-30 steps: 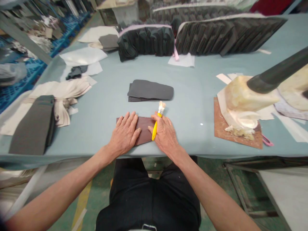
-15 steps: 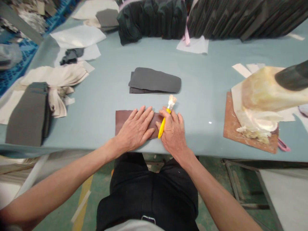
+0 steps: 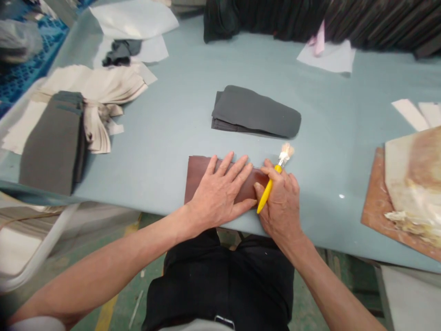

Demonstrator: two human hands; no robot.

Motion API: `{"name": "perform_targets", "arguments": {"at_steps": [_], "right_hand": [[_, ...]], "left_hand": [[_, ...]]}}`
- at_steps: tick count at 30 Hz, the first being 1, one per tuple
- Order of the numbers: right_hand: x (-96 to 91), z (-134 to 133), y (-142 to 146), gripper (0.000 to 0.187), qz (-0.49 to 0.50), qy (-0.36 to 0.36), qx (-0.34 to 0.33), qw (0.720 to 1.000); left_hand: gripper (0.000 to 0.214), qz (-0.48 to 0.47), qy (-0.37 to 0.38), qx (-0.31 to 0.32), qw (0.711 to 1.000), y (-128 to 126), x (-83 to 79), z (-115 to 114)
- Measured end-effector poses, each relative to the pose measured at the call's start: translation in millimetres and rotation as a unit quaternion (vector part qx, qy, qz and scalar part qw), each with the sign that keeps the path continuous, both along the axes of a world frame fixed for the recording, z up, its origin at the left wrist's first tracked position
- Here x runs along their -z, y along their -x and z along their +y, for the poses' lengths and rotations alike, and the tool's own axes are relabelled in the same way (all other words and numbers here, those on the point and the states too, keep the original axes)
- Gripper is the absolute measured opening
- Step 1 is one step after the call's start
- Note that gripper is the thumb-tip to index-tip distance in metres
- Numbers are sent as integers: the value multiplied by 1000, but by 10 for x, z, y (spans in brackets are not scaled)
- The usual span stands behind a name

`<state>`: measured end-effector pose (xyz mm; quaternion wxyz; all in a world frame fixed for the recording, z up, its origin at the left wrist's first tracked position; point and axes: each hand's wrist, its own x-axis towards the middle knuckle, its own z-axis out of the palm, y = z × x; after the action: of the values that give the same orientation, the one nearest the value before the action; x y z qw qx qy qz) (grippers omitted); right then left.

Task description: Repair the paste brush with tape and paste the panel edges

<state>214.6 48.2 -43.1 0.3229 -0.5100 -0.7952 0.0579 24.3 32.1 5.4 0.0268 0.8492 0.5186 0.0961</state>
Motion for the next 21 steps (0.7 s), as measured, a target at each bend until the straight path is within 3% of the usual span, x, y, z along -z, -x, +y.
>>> {"name": "perform_targets", "arguments": {"at_steps": [8,21], "right_hand": [[-2,-18,7,39,-22,-21,6,1000],[-3,8,-32,36,-48,-18,-2,999]], "left_hand": [[96,0,12,-43,999,316,24,-107],[100,2,32,-97,995,795,100,-244]]}}
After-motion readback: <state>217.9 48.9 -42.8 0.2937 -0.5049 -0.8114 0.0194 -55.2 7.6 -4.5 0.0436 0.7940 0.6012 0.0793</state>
